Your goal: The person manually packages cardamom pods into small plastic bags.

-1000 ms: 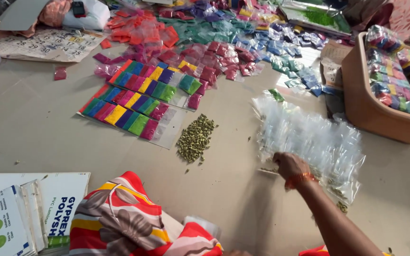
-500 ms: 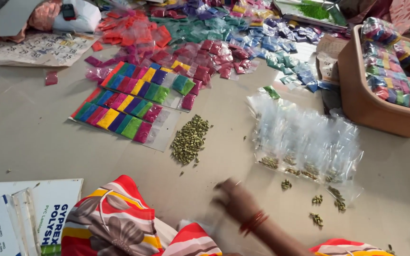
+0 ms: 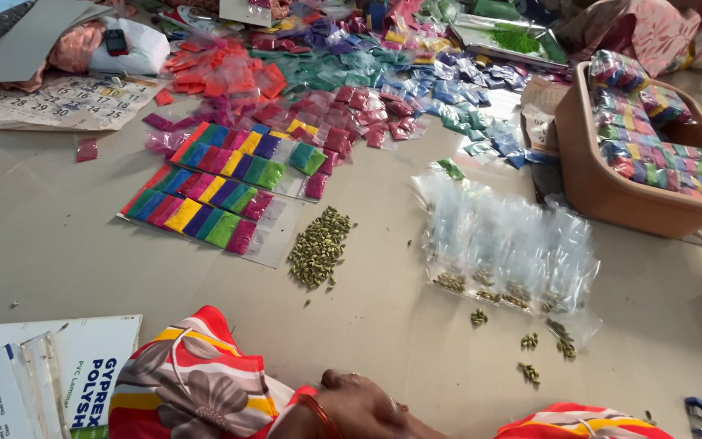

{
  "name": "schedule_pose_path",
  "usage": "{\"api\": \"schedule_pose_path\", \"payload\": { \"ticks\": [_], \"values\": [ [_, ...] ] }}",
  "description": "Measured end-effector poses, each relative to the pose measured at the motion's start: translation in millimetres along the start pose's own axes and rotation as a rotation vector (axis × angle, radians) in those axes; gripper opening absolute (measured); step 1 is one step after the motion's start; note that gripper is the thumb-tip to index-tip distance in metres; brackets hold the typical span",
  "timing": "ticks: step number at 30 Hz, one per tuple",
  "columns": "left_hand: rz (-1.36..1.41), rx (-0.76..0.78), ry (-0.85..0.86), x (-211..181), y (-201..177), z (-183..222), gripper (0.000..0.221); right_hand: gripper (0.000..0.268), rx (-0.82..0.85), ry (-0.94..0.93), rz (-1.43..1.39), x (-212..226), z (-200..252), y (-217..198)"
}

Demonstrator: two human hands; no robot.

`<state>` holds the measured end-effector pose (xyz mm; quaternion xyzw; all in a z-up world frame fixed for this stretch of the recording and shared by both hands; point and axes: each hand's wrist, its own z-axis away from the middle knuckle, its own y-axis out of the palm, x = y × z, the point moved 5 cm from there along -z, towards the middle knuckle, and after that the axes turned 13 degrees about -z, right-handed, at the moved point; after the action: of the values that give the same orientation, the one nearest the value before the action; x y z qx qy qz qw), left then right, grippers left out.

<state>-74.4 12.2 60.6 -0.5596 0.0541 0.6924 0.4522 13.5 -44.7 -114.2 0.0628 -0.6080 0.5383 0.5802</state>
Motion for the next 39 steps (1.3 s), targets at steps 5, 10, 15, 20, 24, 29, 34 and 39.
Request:
{"api": "schedule_pose_path", "payload": {
  "ticks": [5,10,15,20,24,29,34,39],
  "values": [
    [0.671,-0.443,-0.192,47,-57,-39,0.022,0.026,-0.051,-0.084,0.011,-6,-1,1],
    [-0.321,-0.601,-0.556,35,-69,-31,0.04,0.018,-0.197,0.132,0.1,59,31,-93],
    [-0.597,-0.398,-0.528,28,-51,-58,0.05,0.037,-0.205,0.041,-0.02,46,59,-161],
    [-0.644,-0.357,-0.524,29,-50,-74,0.059,0.032,-0.624,0.198,-0.2,-75,129,-286],
    [-0.662,-0.281,-0.551,7,-55,-66,0.079,0.04,-0.964,0.594,0.045,-127,244,-379],
    [-0.684,-0.215,-0.589,14,-45,-78,0.092,0.062,-0.887,0.89,-0.186,-202,301,-371],
    [-0.559,-0.24,-0.618,38,-38,-89,0.087,0.06,-0.719,1.123,-0.945,-185,277,-324],
    [-0.528,-0.271,-0.575,29,-40,-82,0.072,0.038,-0.77,1.103,-1.037,-210,274,-324]
  ]
}}
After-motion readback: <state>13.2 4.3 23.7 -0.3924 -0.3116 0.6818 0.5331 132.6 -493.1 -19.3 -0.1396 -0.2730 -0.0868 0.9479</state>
